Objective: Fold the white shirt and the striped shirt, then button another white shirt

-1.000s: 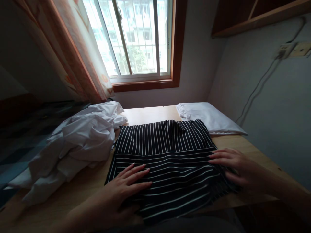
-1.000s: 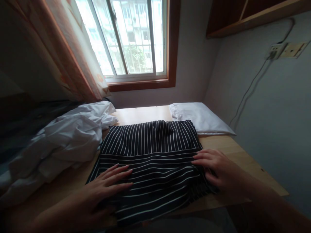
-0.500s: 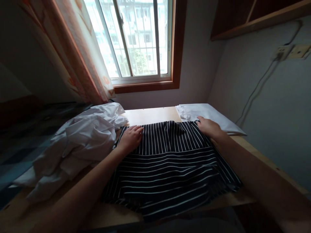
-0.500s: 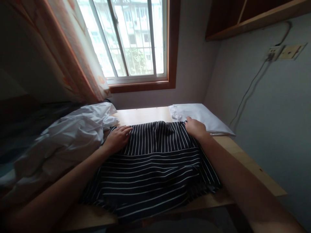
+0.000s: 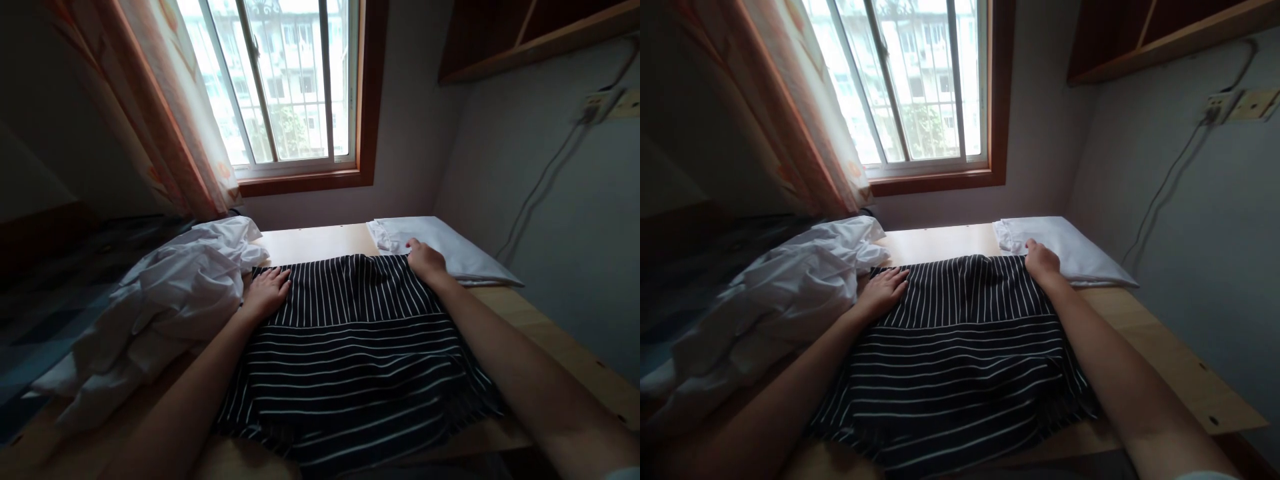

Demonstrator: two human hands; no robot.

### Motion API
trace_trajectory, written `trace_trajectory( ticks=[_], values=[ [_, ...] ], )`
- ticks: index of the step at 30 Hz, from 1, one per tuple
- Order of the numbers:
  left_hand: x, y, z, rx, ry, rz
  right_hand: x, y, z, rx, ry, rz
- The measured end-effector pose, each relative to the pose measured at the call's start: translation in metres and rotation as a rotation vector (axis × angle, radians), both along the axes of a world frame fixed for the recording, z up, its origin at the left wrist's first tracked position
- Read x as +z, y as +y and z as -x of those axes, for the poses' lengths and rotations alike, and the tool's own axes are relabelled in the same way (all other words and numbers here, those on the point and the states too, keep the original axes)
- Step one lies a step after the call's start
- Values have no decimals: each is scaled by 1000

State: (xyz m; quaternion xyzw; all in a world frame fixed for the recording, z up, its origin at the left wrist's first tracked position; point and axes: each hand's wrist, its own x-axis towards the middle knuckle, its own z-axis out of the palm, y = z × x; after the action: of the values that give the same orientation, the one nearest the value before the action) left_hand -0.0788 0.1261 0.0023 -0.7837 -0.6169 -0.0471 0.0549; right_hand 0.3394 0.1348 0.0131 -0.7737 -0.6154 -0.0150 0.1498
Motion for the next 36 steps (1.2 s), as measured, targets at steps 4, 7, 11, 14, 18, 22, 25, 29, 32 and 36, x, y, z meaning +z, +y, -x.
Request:
trace_trajectory(
  ticks=[4,7,11,14,18,22,25,29,32,36],
  values=[
    [8,-8,-7,100,39,44,5,-4,-11,-63,-67,-131],
    [10,-11,-10,158,53,48,2,-6,-14,-78,-100,-90],
    [11,-14,-12,207,75,38,1,-6,-12,-86,-111,40],
    [19,-22,-22,168,82,-66,18,-7,-4,-15,-108,-88],
    [28,-36,-45,-52,-1,-186,56,-8,30,326,18,-294],
    [20,-44,-60,-125,-15,-101,59,-13,94,646,78,-73],
    [10,-44,-58,-108,-7,0,30,-21,137,607,15,136],
    [6,-42,-55,-94,-23,48,-9,-31,159,614,-4,152],
    [7,-41,-56,-92,-23,103,-19,-32,157,615,11,109],
    [7,-38,-56,-78,-19,129,-17,-30,152,611,14,98]
  ],
)
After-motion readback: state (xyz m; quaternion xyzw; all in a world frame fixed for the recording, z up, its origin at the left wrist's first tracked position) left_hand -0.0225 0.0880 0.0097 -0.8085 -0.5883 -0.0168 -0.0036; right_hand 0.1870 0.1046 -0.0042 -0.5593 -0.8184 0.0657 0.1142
